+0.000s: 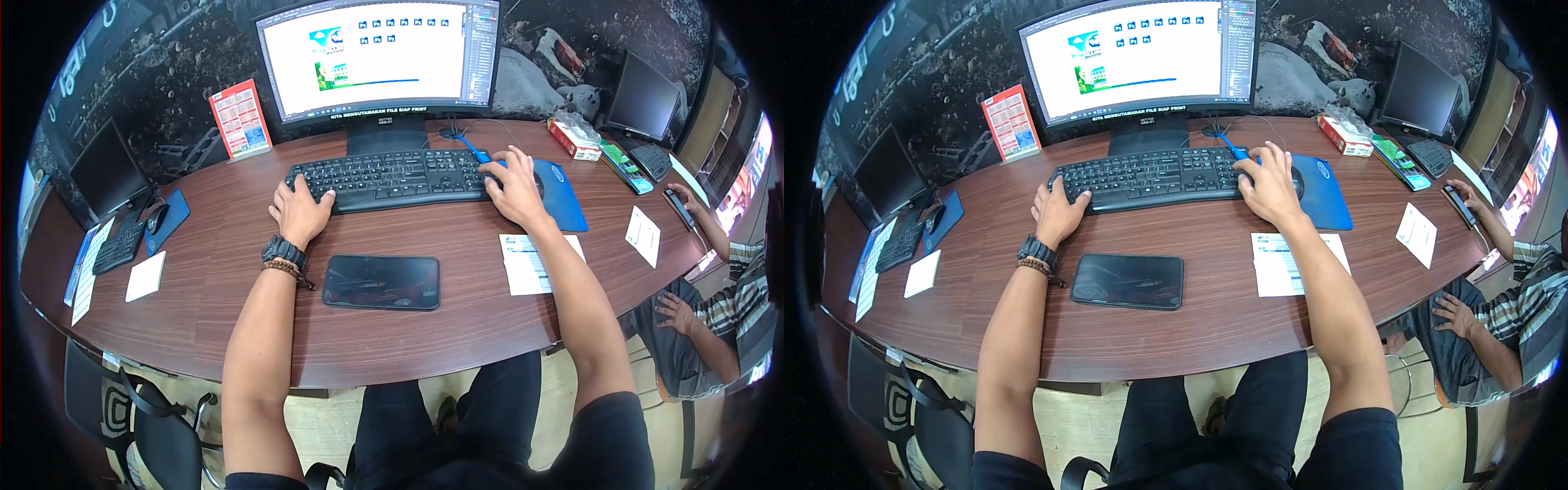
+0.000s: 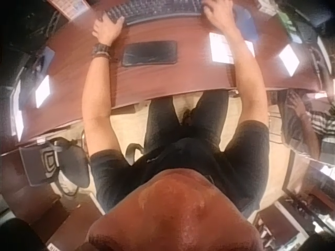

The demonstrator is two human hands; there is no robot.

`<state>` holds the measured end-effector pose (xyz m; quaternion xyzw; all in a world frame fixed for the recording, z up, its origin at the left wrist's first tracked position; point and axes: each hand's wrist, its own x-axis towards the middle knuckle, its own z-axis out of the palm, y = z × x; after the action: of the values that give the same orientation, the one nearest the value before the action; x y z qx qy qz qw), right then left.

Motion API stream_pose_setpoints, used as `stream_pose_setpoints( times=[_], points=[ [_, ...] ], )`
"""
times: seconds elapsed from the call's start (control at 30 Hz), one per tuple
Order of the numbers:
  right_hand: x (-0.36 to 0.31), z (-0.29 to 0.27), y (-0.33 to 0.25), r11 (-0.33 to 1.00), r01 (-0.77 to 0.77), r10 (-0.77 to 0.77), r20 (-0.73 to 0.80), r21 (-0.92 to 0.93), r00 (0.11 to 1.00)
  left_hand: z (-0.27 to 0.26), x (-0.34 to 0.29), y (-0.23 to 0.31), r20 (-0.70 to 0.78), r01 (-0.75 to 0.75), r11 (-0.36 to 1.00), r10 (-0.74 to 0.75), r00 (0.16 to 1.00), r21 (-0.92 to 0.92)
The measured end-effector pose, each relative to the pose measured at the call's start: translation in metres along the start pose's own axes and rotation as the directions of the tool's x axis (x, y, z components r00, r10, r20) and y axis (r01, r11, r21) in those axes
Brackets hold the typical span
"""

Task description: Using a computer to design or edit files for printing.

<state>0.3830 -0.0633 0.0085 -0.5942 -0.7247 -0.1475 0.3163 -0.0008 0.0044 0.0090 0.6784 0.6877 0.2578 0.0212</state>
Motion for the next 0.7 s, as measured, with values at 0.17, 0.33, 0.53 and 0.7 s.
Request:
stream_pose_setpoints(
  times=[0.17,0.33,0.53,0.7],
  points=[
    [0.001,0.003,-0.016,0.992,-0.058,0.068,0.088,-0.114,0.994,-0.004,-0.004,0.001,0.005,-0.018,1.000,0.018,1.000,-0.023],
    [0.001,0.002,-0.017,0.985,-0.109,0.129,0.153,-0.133,0.980,-0.004,-0.005,-0.002,0.025,-0.037,0.999,0.037,0.999,0.005],
    [-0.001,-0.003,-0.007,0.988,-0.065,0.056,-0.072,-0.139,0.996,-0.005,-0.007,0.000,0.034,-0.047,0.999,0.047,0.998,0.006],
    [-0.004,-0.005,-0.001,0.979,-0.109,0.094,-0.095,-0.169,0.991,-0.004,-0.005,0.000,0.053,-0.046,0.999,0.046,0.998,0.004]
  ],
)
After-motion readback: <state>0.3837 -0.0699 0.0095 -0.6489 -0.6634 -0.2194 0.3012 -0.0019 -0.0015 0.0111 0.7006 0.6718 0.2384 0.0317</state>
